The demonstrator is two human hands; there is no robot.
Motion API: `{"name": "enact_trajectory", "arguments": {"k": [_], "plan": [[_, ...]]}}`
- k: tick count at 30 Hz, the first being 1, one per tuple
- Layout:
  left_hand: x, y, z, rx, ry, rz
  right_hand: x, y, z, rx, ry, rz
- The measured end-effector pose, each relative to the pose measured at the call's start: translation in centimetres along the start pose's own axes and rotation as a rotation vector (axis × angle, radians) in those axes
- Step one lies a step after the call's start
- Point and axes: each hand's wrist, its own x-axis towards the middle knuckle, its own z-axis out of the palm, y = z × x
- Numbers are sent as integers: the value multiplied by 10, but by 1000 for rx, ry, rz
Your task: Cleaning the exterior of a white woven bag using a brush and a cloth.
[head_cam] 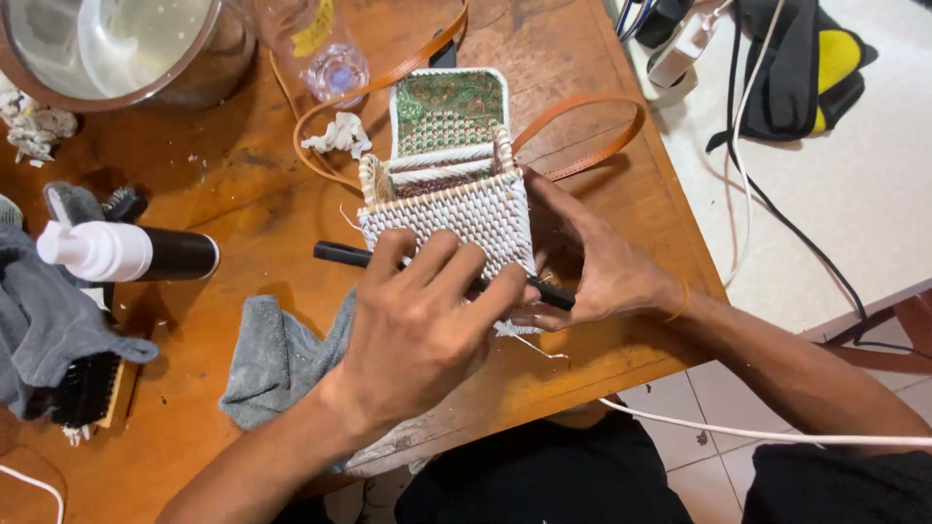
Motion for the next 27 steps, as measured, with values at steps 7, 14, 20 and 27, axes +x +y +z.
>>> {"name": "enact_trajectory", "arguments": {"k": [7,14,20,27], "plan": [[7,2,-14,76,104,-41,6,-12,0,0,11,-110],[7,-10,-4,141,176,-81,1,1,1,-39,18,-113],[1,-20,-25,47,189,-139,7,-25,4,10,27,-80],[-9,-40,-51,-5,40,-354,4,-13,2,-111,37,-36]]}}
